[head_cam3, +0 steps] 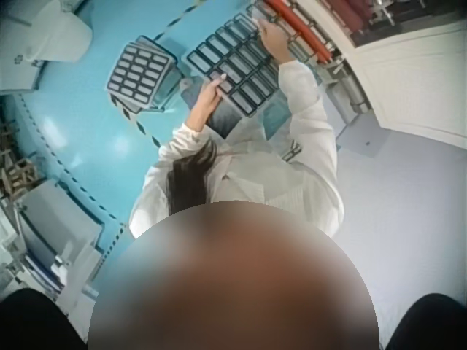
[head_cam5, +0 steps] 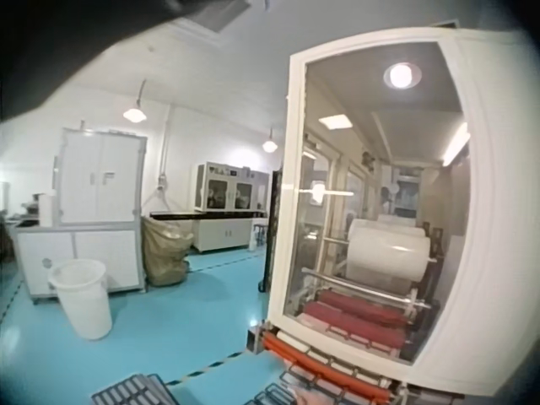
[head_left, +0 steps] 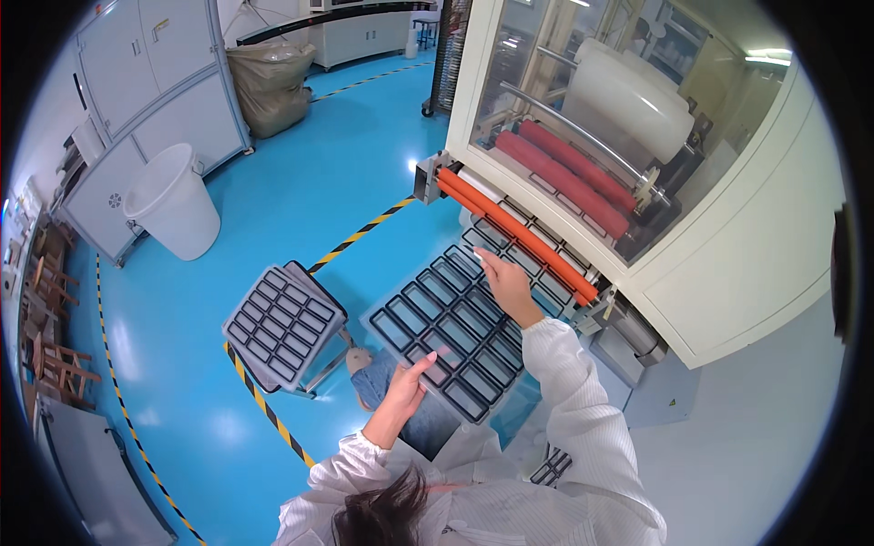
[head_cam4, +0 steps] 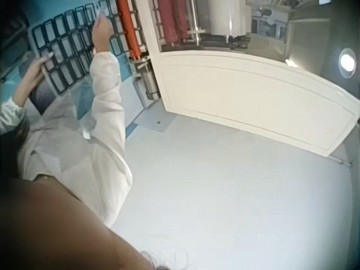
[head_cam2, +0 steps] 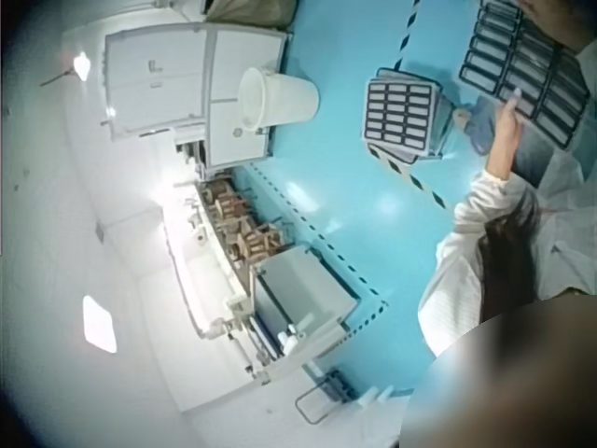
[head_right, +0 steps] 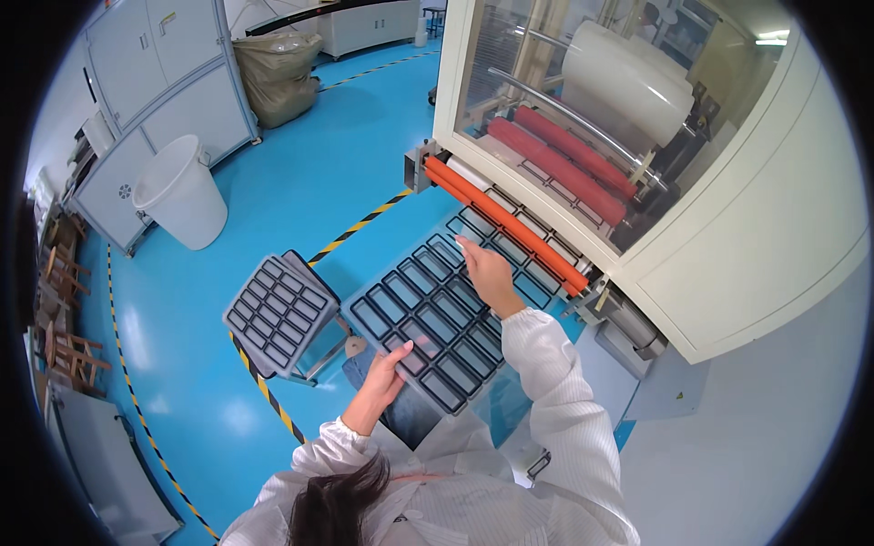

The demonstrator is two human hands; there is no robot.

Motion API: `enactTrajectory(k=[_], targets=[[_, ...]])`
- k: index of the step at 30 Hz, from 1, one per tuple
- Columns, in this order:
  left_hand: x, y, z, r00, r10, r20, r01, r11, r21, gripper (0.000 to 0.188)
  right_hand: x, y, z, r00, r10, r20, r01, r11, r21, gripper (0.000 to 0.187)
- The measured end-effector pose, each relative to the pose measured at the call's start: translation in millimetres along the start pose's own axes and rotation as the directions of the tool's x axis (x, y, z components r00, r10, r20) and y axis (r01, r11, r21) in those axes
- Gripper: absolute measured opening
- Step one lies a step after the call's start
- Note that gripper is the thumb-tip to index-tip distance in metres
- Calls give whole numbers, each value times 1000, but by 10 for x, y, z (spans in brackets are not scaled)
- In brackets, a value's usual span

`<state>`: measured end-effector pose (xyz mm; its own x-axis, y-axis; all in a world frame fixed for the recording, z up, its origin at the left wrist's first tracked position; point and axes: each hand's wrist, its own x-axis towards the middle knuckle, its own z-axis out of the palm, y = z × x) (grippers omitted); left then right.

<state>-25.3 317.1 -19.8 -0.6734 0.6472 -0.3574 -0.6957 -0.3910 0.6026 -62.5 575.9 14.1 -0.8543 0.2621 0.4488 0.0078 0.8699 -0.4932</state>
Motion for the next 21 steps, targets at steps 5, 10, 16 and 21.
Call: enactTrajectory(k=[5, 10, 16, 21], targets=[[-103, 26, -33, 1000, 14, -14, -14, 1000, -2, 38, 103, -149, 122, 998, -30, 52, 32, 999, -22, 28], [-197, 68, -39, 1000, 11, -26, -11, 1000, -4, 40, 112, -212, 227, 997, -14, 74, 19, 998, -61, 28], [-301, 106, -57, 999, 9, -53, -9, 1000, 11, 40, 59, -200, 396, 991, -133, -5, 132, 987, -94, 26], [-370, 157, -80, 996, 19, -84, -17, 999, 33, 39, 53, -226, 503, 989, -125, 81, 136, 980, -146, 28]])
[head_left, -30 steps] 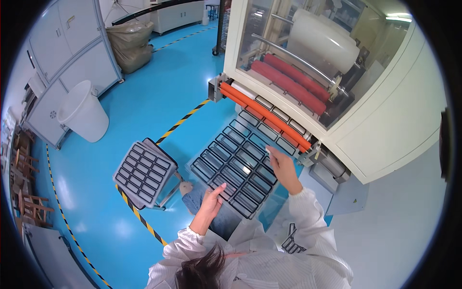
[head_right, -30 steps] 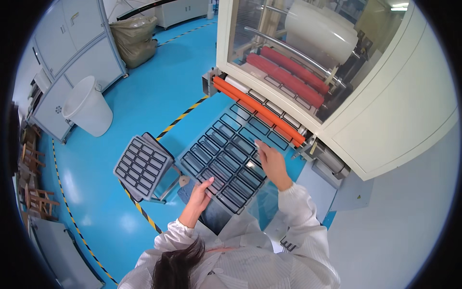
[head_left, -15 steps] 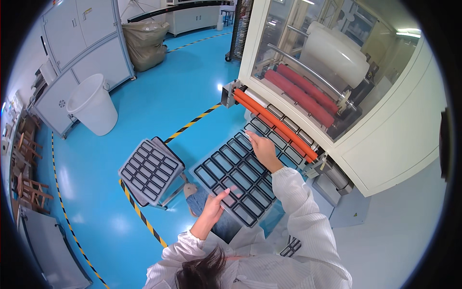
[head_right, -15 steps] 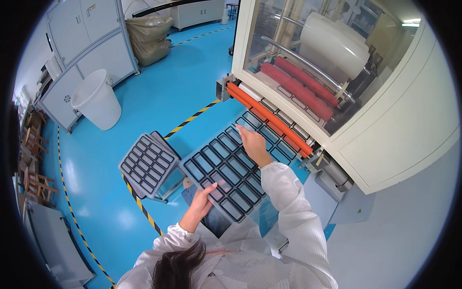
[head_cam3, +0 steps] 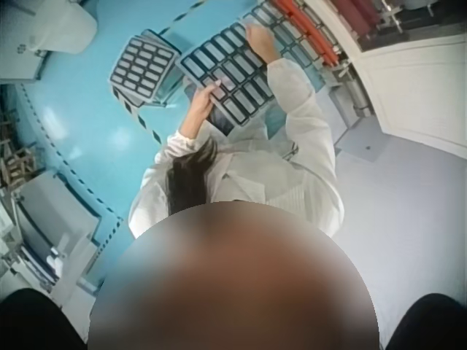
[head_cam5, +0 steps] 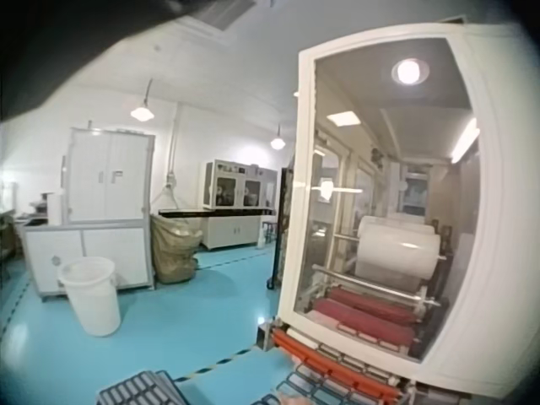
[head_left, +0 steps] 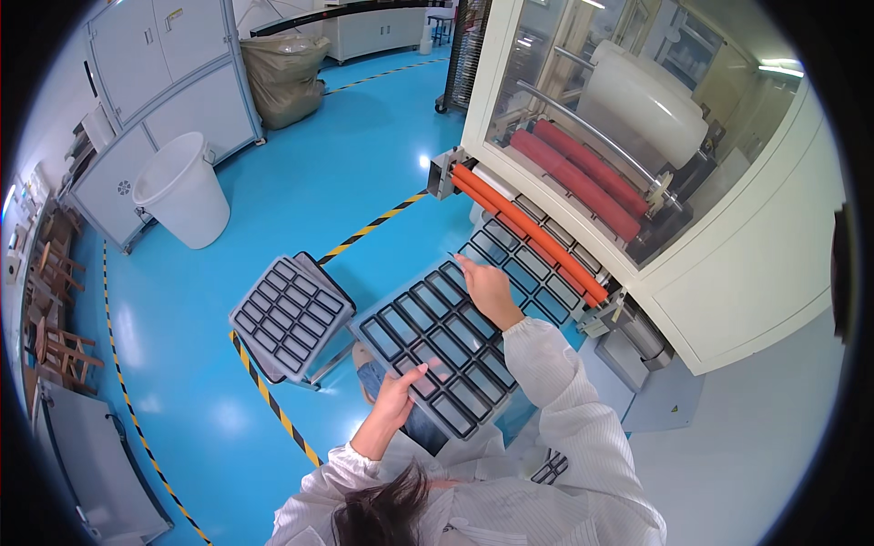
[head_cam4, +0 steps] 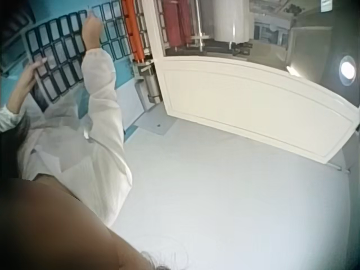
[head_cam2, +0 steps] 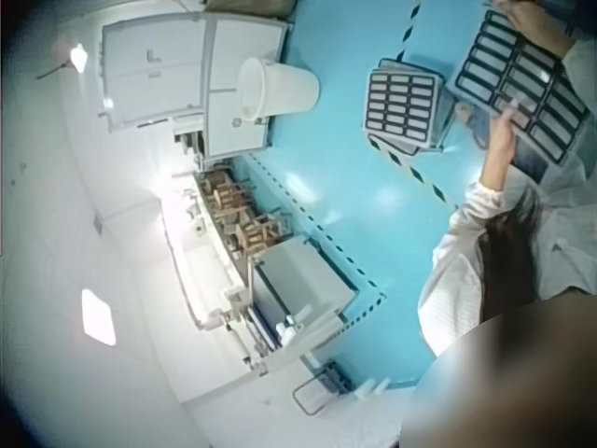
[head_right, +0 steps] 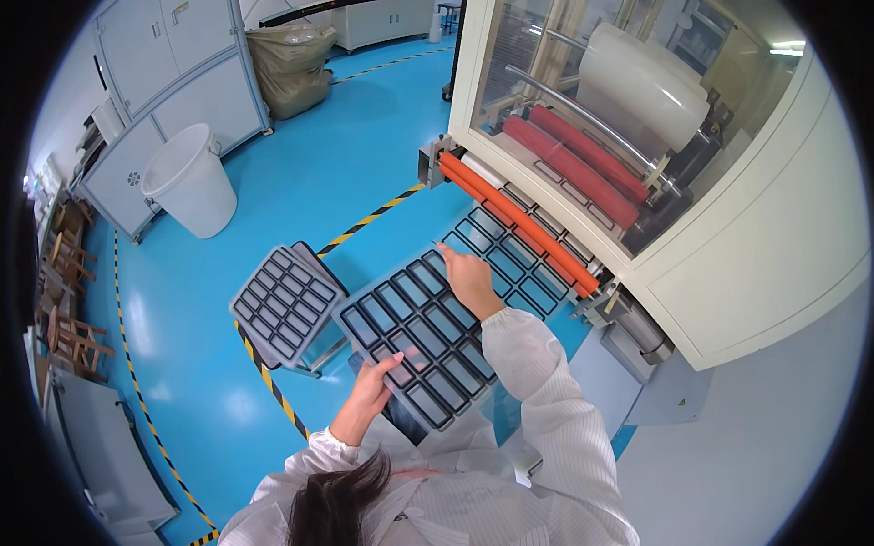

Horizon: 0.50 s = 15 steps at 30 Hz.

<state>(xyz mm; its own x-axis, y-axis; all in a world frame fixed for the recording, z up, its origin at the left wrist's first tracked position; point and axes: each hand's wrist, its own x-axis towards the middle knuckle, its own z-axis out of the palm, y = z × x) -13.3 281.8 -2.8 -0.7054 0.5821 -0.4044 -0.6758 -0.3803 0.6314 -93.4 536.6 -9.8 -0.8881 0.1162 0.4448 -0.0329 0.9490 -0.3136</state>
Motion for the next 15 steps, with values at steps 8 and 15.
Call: enactTrajectory(k=[8, 15], targets=[[-135, 64, 1, 998, 15, -57, -13, 999, 32, 35, 75, -182, 24, 982, 28, 187, -7, 993, -114, 35], [-340, 124, -11, 995, 36, -96, -29, 997, 66, 36, -130, -342, -187, 971, -99, 217, 141, 972, -186, 27]])
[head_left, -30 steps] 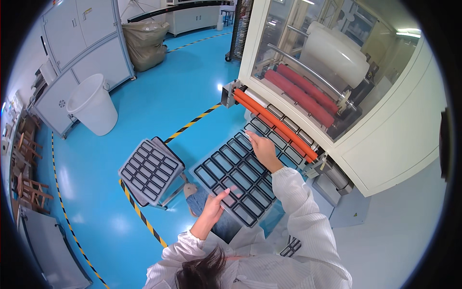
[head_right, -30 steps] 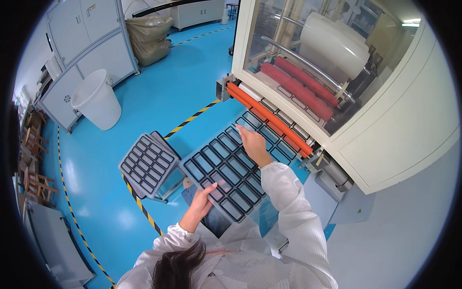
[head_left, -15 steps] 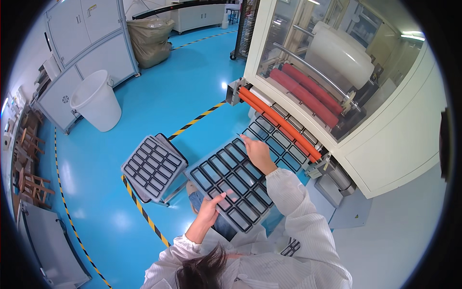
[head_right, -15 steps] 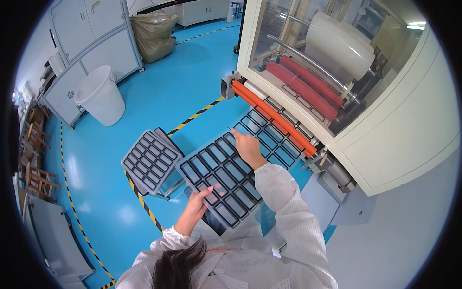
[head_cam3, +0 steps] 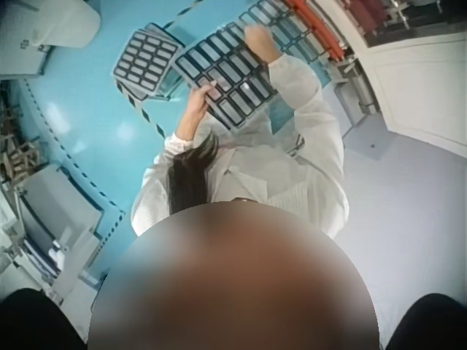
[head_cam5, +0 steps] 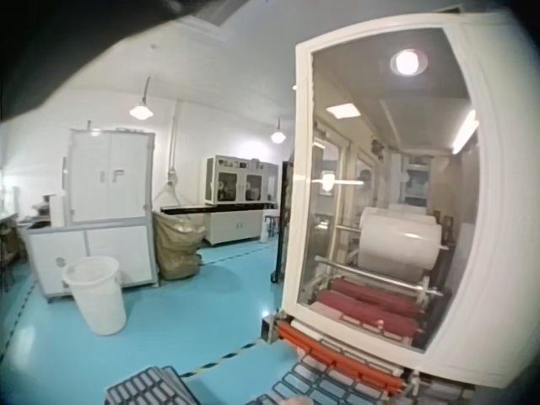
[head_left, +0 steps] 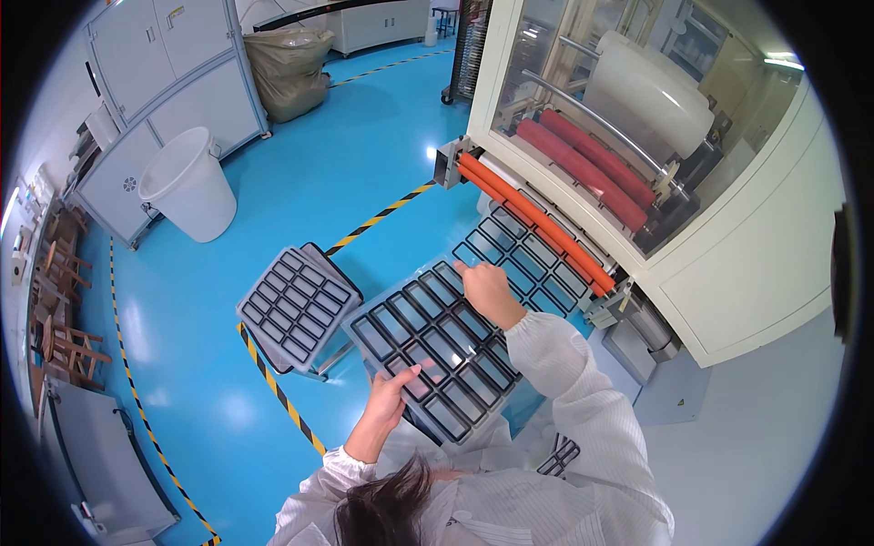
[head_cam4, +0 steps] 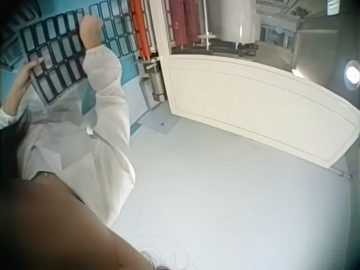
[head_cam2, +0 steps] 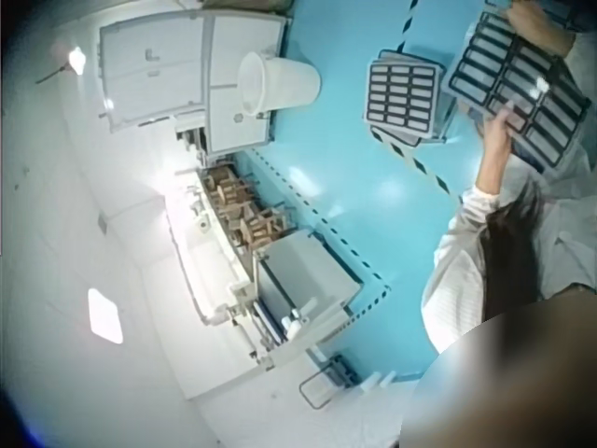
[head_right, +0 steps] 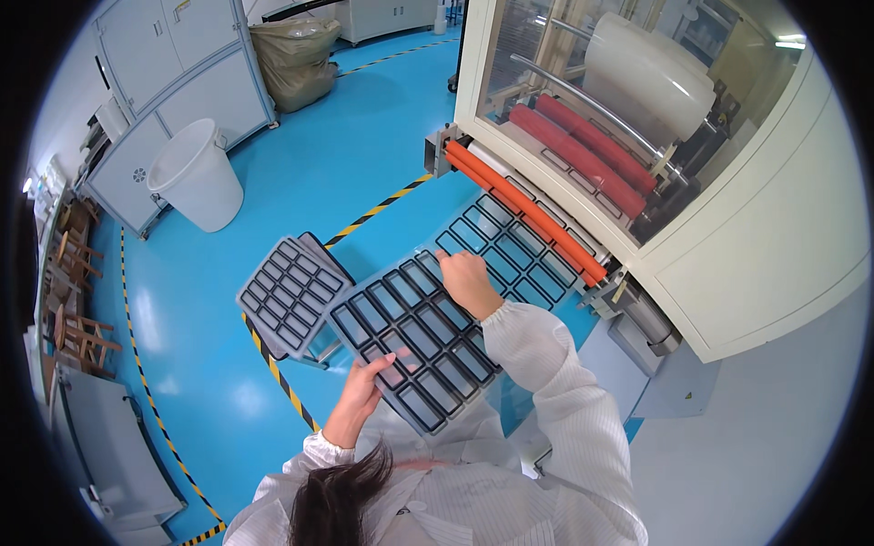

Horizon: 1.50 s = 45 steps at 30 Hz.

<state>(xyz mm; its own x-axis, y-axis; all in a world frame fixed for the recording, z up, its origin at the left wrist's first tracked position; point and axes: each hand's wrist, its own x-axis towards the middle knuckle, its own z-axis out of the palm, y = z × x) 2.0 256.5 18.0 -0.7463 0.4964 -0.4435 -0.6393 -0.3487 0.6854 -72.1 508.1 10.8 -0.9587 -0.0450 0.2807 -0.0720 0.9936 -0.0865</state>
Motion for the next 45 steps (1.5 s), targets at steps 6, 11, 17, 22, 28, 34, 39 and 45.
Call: enactTrajectory(k=[6, 11, 17, 22, 28, 34, 39, 45], targets=[[-118, 16, -91, 1000, 24, -9, -24, 1000, -19, 37, -563, 22, -291, 985, -28, 168, 37, 998, -47, 30], [-160, 22, -155, 1000, 16, -16, -17, 1000, -10, 41, -1370, 91, -604, 972, 24, 232, -7, 997, -74, 32], [-130, -8, -287, 999, 2, -45, -1, 1000, 22, 41, -2138, 210, -1115, 863, 214, 458, -128, 969, -211, 38], [161, -104, -289, 1000, 16, -10, -16, 998, -60, 41, -2169, 125, -1596, 888, 260, 379, -366, 899, 241, 31], [471, -202, -26, 994, -10, 106, 19, 997, -81, 43, -2097, 12, -1588, 853, 401, 334, -522, 663, 537, 21], [493, -376, -1, 981, -63, 184, 87, 988, -126, 47, -1951, 18, -1489, 862, 446, 242, -499, 655, 567, 14], [460, -411, 111, 971, -116, 207, 144, 982, -124, 42, -1843, 46, -1375, 891, 417, 181, -439, 687, 579, 14], [523, -528, 77, 964, -175, 198, 190, 980, -56, 35, -1696, 43, -1267, 901, 422, 97, -376, 653, 658, 17]])
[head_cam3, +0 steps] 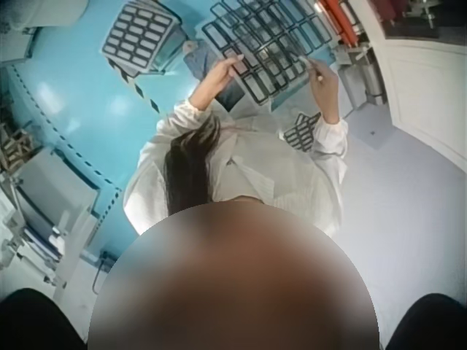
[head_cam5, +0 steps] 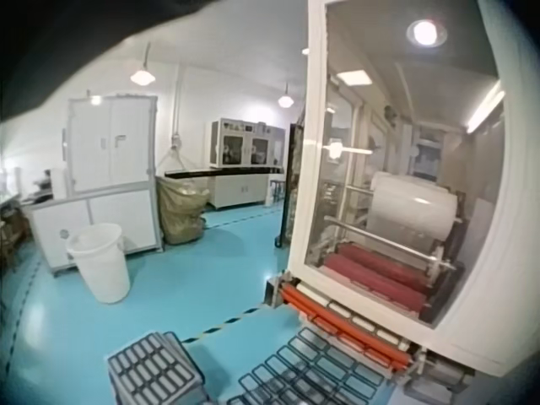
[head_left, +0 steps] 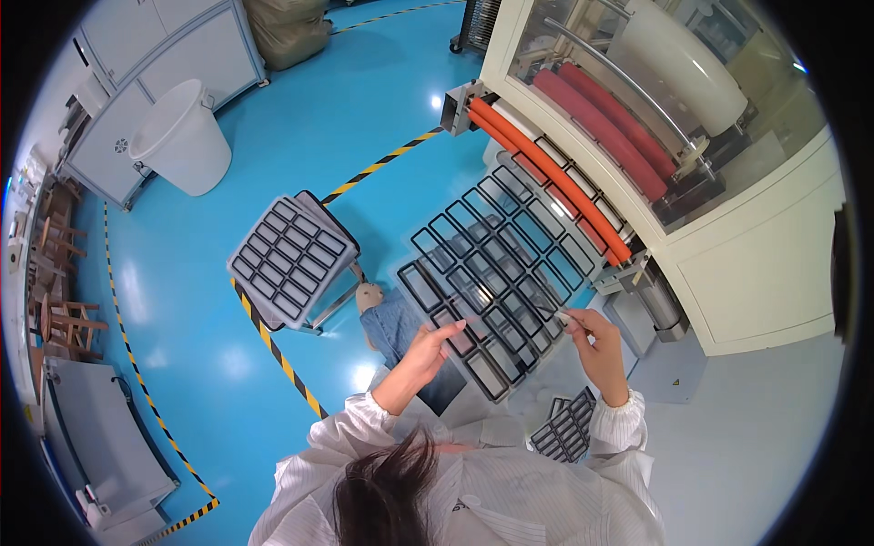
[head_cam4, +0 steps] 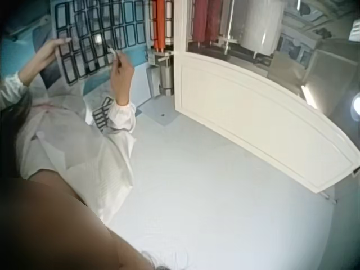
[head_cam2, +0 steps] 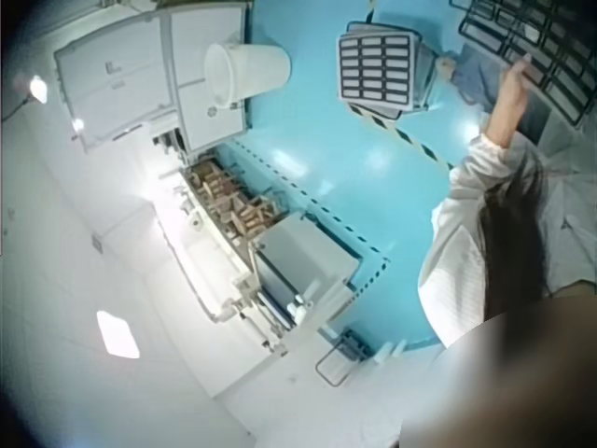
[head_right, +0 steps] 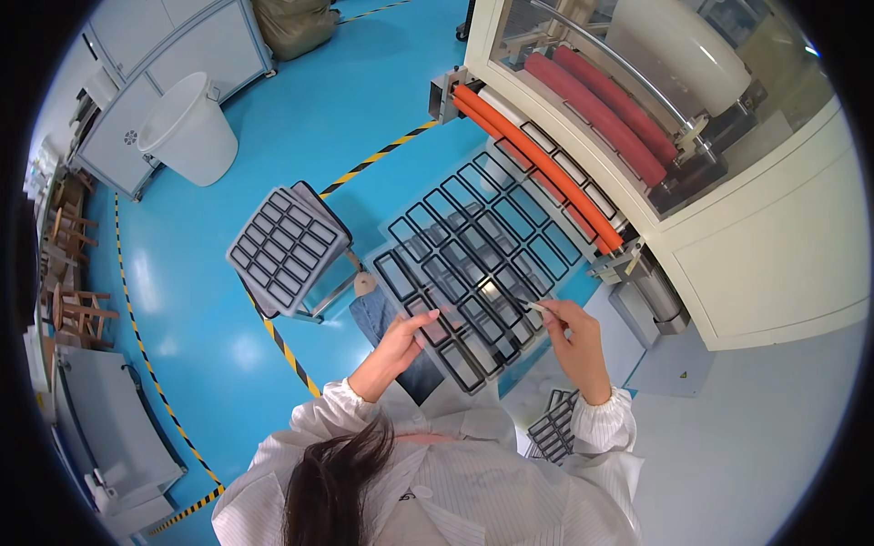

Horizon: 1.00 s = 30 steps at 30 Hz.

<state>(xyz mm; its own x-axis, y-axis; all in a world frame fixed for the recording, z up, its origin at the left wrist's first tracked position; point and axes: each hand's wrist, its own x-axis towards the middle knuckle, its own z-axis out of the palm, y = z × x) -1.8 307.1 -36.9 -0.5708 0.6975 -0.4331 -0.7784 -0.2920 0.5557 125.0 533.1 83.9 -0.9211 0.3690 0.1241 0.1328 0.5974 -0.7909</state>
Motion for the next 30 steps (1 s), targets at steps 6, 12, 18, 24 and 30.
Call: enactTrajectory(k=[6, 12, 18, 24, 30], targets=[[114, -44, -94, 997, 35, -70, -34, 999, 21, 32, 84, -36, 87, 1000, 16, 26, -17, 997, 70, 21], [85, 151, 15, 996, 69, -50, -69, 998, 2, 34, 230, 33, 173, 997, -81, 5, 81, 996, 47, 26], [91, 215, 42, 993, 108, -55, -109, 994, -29, 36, 678, 207, 317, 991, -96, -96, 90, 994, -62, 29], [87, 177, -28, 989, 113, -100, -113, 994, 7, 40, 1352, 464, 613, 977, -149, -151, 127, 981, -143, 27], [-43, 188, 1, 984, 134, -116, -136, 991, -5, 37, 1770, 479, 886, 941, -313, -128, 281, 935, -217, 26]])
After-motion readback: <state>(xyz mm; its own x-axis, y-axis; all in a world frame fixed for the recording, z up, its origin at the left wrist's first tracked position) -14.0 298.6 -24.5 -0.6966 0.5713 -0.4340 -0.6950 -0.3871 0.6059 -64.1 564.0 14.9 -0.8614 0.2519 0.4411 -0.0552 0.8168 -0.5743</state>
